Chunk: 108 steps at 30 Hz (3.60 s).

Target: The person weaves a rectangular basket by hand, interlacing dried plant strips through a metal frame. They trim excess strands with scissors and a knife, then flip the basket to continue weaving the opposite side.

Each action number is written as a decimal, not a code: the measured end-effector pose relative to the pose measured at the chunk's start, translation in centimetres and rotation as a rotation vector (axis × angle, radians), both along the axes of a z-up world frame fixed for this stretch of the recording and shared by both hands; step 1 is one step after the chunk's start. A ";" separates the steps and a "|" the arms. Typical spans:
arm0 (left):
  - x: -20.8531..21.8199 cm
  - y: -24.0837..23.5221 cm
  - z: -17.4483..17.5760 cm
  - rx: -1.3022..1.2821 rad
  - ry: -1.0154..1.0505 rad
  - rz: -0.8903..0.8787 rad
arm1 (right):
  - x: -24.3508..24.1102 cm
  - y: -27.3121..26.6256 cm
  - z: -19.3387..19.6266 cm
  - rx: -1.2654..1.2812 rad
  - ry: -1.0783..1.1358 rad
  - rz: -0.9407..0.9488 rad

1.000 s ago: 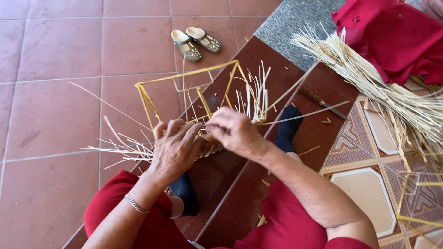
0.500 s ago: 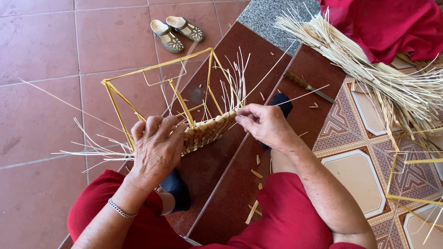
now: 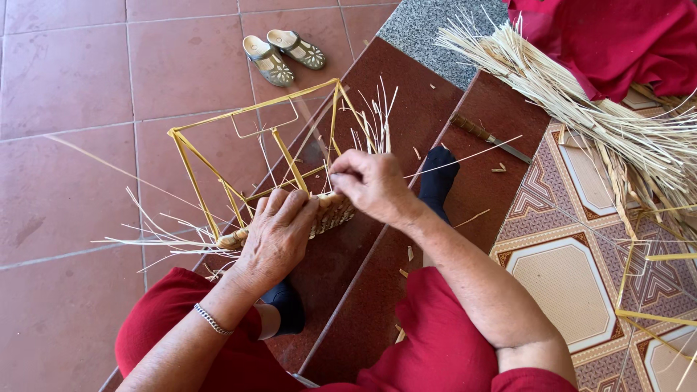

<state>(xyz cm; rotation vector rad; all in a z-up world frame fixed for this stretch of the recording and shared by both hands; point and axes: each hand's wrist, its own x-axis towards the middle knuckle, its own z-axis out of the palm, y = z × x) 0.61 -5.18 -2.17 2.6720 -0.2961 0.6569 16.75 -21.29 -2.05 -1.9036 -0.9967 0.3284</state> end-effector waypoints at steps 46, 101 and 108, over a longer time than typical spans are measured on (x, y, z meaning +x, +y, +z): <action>-6.9 -3.1 1.1 0.179 -0.127 -0.378 | -4.2 -9.9 2.8 -0.174 -0.220 0.063; 2.6 -5.2 0.4 -0.504 0.155 0.073 | -0.5 -8.9 -0.1 0.373 0.789 -0.028; 3.3 -4.3 1.0 -0.418 0.141 -0.128 | 0.1 -7.9 -0.3 0.426 0.780 -0.047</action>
